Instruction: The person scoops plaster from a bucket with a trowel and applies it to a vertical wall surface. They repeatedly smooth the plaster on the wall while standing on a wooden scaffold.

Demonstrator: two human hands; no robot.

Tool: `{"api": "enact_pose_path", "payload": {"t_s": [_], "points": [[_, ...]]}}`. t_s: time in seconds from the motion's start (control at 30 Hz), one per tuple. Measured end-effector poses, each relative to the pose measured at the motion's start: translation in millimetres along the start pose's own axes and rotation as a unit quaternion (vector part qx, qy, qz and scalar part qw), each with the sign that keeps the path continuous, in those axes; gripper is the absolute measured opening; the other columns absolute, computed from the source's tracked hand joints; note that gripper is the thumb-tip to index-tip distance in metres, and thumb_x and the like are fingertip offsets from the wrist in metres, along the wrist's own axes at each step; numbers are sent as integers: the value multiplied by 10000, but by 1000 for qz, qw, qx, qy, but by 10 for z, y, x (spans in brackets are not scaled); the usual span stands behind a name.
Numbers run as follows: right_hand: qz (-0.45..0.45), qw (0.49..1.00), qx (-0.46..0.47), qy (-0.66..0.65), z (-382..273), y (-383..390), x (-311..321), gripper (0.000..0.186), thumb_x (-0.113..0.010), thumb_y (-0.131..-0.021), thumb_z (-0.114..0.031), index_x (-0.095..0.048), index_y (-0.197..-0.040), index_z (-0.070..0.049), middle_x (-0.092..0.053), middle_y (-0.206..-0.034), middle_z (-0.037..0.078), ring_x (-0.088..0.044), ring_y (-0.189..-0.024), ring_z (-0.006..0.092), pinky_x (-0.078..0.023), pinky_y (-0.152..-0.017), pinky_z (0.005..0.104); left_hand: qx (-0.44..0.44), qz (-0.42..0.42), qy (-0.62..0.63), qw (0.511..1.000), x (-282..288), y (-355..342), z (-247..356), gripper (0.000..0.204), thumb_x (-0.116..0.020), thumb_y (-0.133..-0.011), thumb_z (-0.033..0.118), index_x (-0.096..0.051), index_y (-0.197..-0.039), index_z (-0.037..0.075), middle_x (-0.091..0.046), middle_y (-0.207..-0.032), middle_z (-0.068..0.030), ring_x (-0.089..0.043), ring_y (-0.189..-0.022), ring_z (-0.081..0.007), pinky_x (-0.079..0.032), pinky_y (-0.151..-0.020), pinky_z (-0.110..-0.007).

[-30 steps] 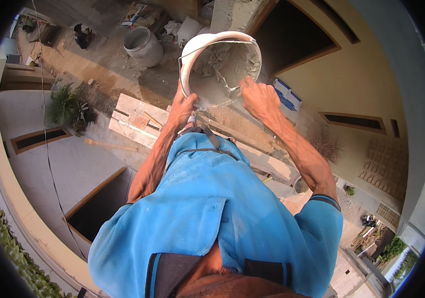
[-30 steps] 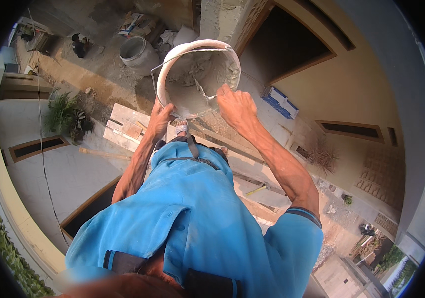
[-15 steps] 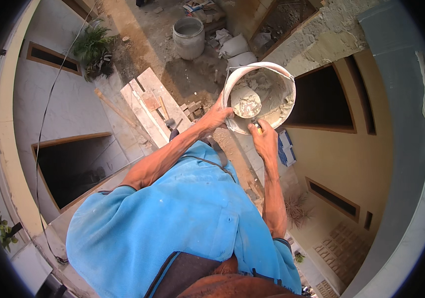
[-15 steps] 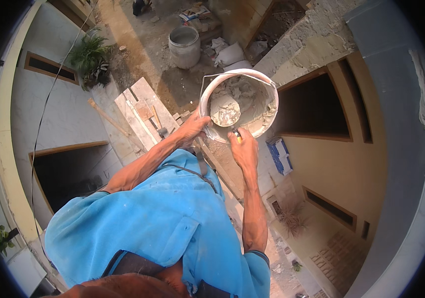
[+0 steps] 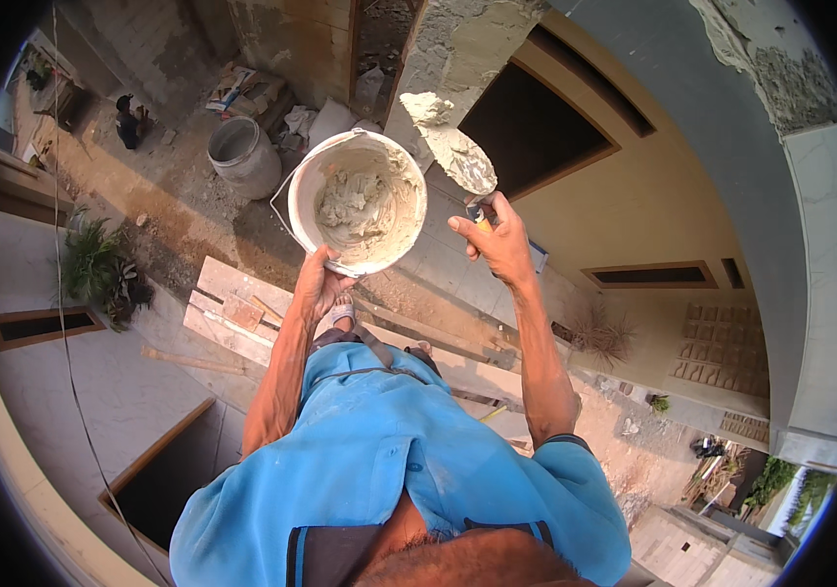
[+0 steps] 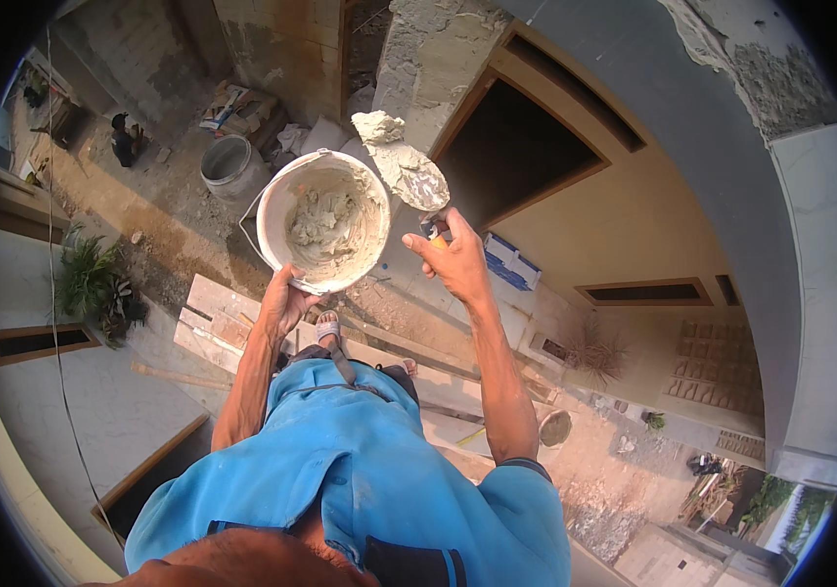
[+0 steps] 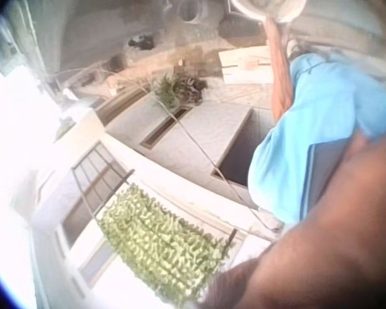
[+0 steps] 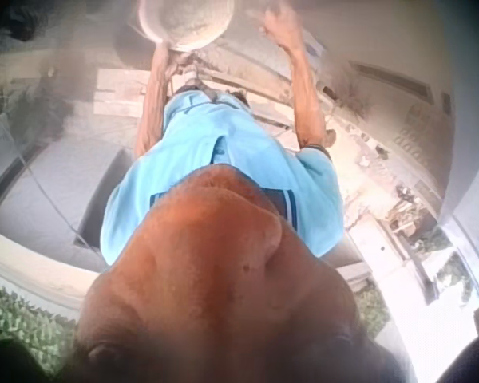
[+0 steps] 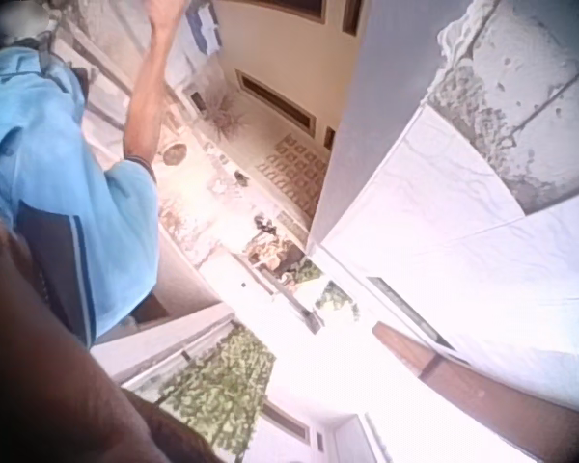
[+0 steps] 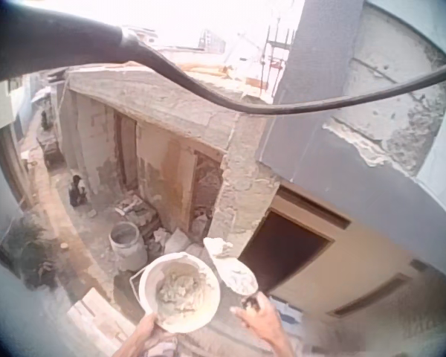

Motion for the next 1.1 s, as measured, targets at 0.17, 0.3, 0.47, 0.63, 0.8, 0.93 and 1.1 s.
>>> {"api": "enact_pose_path", "payload": {"t_s": [0.17, 0.3, 0.47, 0.63, 0.8, 0.93, 1.1], "points": [[90, 983, 45, 154, -137, -593, 813, 408, -727, -948, -350, -623, -1145, -8, -627, -871, 50, -592, -664, 100, -499, -646, 299, 33, 15, -43, 998, 158, 49, -50, 552, -540, -967, 140, -358, -1424, -111, -542, -1399, -294, -656, -1195, -390, -640, -931, -511], [73, 986, 58, 141, -98, -1152, 1341, 300, -682, -994, -381, -649, -1024, -84, -532, -716, -49, -480, -573, 39, -375, -505, 223, 23, 93, -4, 995, 303, 372, -240, 511, -516, -960, 126, -395, -1391, -121, -603, -1323, -291, -691, -1124, -396, -658, -879, -512], [22, 979, 111, 173, -544, -1901, 1636, 435, -646, -998, -500, -656, -921, -72, -555, -688, -31, -508, -557, 53, -392, -494, 239, 21, 143, 44, 989, 748, 791, -635, 528, -524, -950, 129, -400, -1408, -101, -569, -1380, -286, -648, -1201, -404, -613, -958, -552], [38, 967, 142, 206, -687, -2367, 2141, 527, -632, -975, -582, -612, -798, -86, -523, -655, -36, -475, -544, 51, -349, -477, 243, -11, 175, 86, 981, 820, 1026, -895, 536, -540, -949, 124, -395, -1426, -74, -548, -1415, -288, -609, -1261, -419, -577, -999, -595], [71, 960, 125, 239, -540, -2183, 2203, 618, -573, -975, -649, -551, -760, -69, -517, -651, -15, -468, -548, 89, -382, -530, 291, -19, 172, 123, 977, 738, 1170, -972, 550, -533, -941, 109, -379, -1432, -86, -551, -1406, -295, -614, -1255, -413, -593, -976, -577], [121, 941, 137, 286, -268, -2066, 2419, 602, -558, -1002, -613, -558, -790, -50, -520, -643, 3, -482, -542, 97, -399, -531, 303, -18, 160, 141, 977, 782, 1191, -1044, 544, -515, -924, 91, -383, -1413, -105, -545, -1402, -303, -623, -1240, -418, -615, -938, -569], [127, 949, 80, 276, -183, -1635, 2219, 575, -544, -1023, -580, -599, -842, -37, -522, -628, 13, -490, -527, 108, -418, -533, 329, -40, 186, 171, 967, 827, 1227, -1183, 514, -527, -933, 104, -408, -1393, -90, -543, -1405, -308, -613, -1246, -436, -583, -962, -624]]}}
Point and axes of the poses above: each hand's wrist, its own y-axis away from the middle knuckle, its own x-axis out of the back of the hand, z = x × y, the point moved 7 cm from there along -y, towards the middle knuckle
